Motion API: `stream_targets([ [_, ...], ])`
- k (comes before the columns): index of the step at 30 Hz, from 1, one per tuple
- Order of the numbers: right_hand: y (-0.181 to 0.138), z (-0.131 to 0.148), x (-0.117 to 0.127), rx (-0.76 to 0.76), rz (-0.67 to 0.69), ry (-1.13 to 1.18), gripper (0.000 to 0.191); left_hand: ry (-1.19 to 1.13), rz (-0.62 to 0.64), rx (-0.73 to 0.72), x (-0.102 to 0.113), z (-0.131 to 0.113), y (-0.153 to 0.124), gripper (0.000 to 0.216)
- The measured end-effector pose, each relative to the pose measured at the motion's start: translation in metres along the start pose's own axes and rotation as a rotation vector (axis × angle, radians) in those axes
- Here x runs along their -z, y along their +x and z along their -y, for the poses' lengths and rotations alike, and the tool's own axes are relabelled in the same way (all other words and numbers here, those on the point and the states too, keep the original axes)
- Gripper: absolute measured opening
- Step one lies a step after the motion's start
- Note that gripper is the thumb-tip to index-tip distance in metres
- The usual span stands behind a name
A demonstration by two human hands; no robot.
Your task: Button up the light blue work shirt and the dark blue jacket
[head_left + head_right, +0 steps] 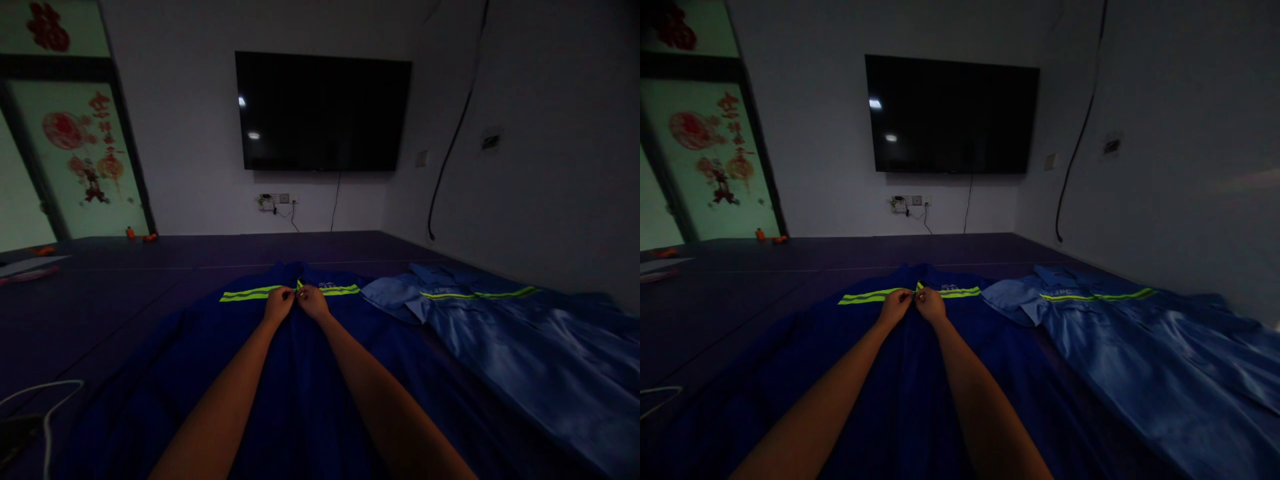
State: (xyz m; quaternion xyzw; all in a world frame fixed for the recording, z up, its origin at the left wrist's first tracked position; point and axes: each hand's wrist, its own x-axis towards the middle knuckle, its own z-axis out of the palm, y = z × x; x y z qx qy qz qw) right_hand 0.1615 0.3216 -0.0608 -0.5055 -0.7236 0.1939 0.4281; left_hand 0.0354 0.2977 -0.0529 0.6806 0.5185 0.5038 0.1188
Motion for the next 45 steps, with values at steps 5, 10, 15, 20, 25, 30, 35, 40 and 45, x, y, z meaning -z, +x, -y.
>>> stream_targets([
  [5, -0.004, 0.006, 0.003, -0.007, 0.015, -0.059, 0.014, 0.017, -0.007, 0.033, -0.001, 0.001, 0.000, 0.009],
  [10, -0.008, 0.011, 0.005, 0.003, 0.027, -0.129, 0.011, -0.011, -0.035, 0.087, -0.003, 0.006, 0.001, 0.007],
  [15, -0.010, 0.014, 0.006, 0.008, 0.036, -0.205, 0.009, -0.006, -0.045, 0.111, -0.004, 0.008, 0.002, 0.011],
  [20, -0.009, 0.014, 0.006, 0.025, 0.045, -0.225, 0.010, 0.011, -0.035, 0.108, -0.003, 0.008, 0.002, 0.017],
  [25, -0.010, 0.015, 0.007, 0.024, 0.040, -0.238, 0.010, 0.054, -0.034, 0.120, -0.002, 0.009, 0.002, 0.021],
  [30, -0.011, 0.017, 0.007, 0.016, 0.036, -0.244, 0.009, 0.022, -0.037, 0.125, -0.004, 0.012, 0.002, 0.024],
  [35, -0.011, 0.017, 0.008, 0.013, 0.045, -0.241, 0.009, 0.020, -0.045, 0.123, -0.004, 0.013, 0.002, 0.027],
  [40, -0.011, 0.016, 0.007, 0.011, 0.036, -0.234, 0.010, 0.025, -0.041, 0.124, -0.004, 0.012, 0.002, 0.028],
  [45, -0.011, 0.014, 0.006, 0.012, 0.031, -0.236, 0.010, 0.037, -0.042, 0.125, -0.003, 0.008, 0.001, 0.027],
])
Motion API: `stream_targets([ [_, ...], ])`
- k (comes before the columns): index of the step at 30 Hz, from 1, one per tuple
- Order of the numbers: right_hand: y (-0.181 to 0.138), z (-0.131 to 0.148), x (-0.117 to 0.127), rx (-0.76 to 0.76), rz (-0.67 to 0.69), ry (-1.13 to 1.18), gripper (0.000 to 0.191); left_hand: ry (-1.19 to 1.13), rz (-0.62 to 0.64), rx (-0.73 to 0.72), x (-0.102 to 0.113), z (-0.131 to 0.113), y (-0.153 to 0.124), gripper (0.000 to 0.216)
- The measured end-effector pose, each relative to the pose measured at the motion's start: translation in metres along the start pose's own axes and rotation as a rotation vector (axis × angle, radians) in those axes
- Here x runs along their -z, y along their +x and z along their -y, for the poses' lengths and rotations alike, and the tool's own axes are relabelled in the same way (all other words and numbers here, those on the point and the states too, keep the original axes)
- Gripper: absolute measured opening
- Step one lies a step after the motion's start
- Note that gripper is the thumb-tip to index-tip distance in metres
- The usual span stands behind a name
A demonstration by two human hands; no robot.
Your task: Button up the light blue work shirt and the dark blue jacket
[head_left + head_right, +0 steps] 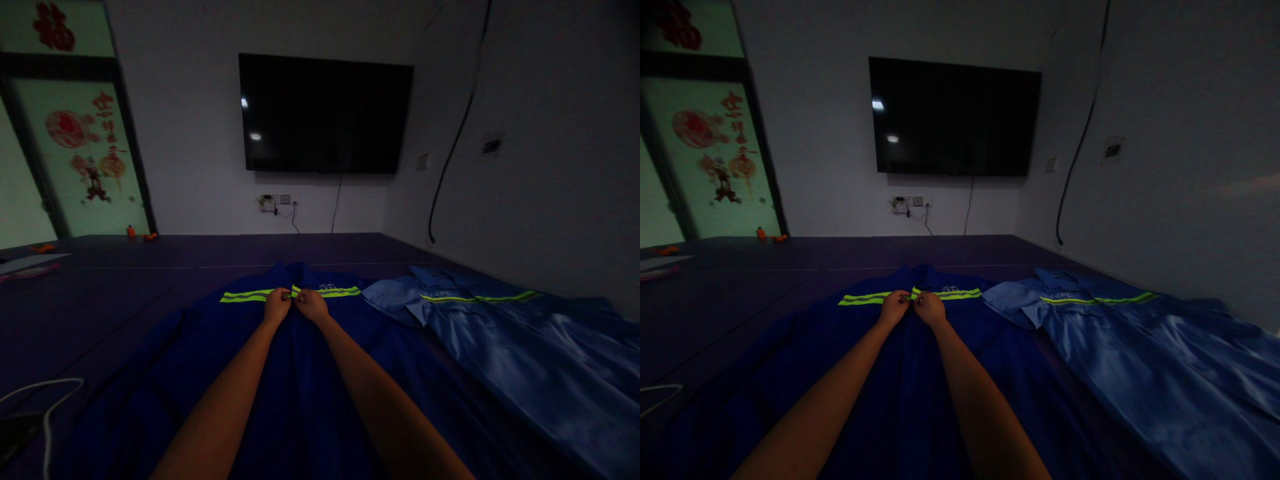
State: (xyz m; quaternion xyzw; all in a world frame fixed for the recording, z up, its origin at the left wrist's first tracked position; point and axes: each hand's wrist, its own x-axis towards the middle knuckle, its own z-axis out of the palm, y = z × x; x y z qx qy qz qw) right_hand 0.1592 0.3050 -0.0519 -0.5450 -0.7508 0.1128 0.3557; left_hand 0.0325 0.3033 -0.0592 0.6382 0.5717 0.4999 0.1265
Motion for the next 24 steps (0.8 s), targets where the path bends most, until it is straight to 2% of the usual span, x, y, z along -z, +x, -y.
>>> stream_targets([
  [10, -0.0001, 0.0023, 0.0028, -0.022, 0.055, -0.085, 0.014, -0.015, -0.066, -0.003, 0.0027, -0.0059, -0.0024, 0.026],
  [24, -0.0025, 0.0069, 0.0066, -0.029, 0.085, -0.132, 0.017, -0.040, -0.010, -0.051, 0.0015, -0.0067, -0.0023, 0.028],
])
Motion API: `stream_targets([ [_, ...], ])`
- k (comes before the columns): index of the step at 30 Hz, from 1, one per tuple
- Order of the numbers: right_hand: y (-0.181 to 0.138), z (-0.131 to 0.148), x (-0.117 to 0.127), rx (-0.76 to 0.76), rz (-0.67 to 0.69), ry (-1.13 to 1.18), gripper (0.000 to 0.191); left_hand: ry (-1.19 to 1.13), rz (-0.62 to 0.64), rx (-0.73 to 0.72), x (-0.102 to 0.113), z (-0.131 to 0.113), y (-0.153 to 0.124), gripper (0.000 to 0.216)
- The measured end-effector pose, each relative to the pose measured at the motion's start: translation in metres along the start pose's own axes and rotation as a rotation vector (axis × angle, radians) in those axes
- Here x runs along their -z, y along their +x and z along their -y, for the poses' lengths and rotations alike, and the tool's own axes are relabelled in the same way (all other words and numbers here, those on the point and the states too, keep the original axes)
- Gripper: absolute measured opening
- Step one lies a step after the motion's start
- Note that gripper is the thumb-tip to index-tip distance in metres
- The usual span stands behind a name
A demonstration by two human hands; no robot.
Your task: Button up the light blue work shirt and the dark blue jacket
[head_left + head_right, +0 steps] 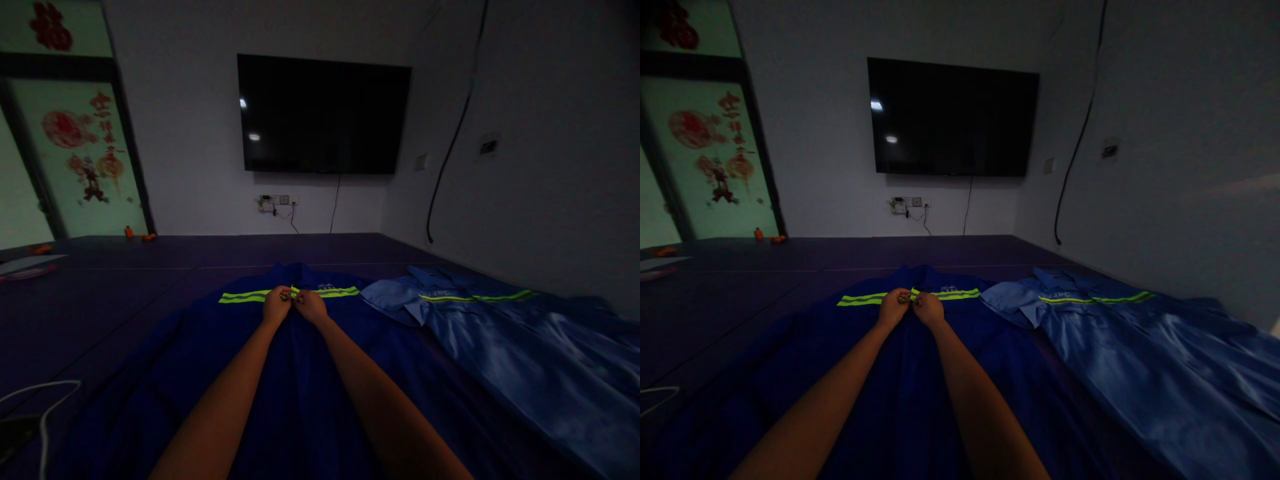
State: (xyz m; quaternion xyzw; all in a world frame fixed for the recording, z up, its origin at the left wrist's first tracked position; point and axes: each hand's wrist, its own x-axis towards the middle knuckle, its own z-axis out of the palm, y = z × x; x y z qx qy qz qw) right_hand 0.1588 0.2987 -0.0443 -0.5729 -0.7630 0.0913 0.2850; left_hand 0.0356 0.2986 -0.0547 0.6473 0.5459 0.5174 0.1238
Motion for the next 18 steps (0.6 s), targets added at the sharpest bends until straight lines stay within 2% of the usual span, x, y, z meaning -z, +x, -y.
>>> stream_targets([
  [18, -0.0002, 0.0008, -0.0011, 0.016, -0.017, -0.014, 0.016, 0.051, -0.007, -0.014, -0.0014, 0.0032, 0.0007, 0.029],
])
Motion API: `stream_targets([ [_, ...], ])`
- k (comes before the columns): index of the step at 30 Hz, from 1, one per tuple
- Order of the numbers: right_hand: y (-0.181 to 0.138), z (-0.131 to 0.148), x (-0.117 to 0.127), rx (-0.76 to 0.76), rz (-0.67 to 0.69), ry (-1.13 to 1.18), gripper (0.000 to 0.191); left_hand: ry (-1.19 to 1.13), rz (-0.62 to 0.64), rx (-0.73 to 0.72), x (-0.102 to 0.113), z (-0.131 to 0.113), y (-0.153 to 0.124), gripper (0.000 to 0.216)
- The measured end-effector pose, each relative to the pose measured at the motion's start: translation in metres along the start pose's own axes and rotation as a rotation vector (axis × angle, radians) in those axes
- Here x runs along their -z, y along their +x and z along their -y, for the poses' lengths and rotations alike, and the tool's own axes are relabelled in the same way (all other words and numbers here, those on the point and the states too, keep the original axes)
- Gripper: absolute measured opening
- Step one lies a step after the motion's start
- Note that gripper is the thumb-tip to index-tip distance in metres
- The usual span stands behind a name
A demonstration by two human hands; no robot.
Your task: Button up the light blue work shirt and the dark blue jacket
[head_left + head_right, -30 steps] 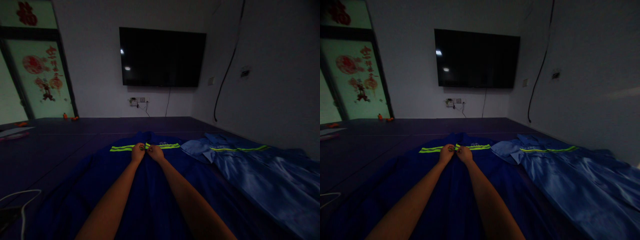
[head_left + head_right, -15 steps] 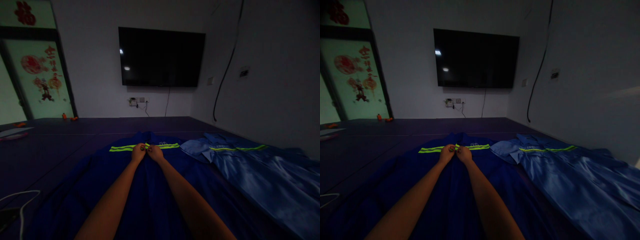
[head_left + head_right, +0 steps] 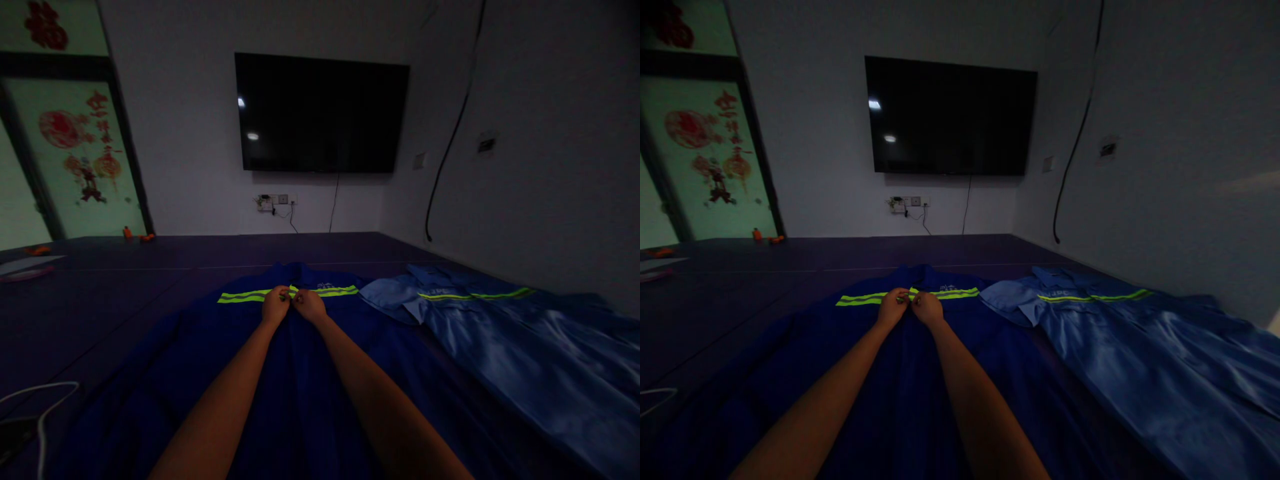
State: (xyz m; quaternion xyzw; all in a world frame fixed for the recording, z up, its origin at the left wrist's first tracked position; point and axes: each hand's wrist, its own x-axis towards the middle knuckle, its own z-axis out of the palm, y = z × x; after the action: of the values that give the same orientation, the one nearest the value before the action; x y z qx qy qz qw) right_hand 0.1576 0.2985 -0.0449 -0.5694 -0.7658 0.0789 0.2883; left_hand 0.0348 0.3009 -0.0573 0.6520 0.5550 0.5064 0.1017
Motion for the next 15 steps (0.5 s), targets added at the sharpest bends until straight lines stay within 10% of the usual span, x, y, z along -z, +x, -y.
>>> stream_targets([
  [15, -0.0012, 0.0011, 0.0030, -0.009, 0.023, 0.003, 0.016, 0.050, 0.023, 0.020, 0.0016, -0.0031, -0.0019, 0.026],
])
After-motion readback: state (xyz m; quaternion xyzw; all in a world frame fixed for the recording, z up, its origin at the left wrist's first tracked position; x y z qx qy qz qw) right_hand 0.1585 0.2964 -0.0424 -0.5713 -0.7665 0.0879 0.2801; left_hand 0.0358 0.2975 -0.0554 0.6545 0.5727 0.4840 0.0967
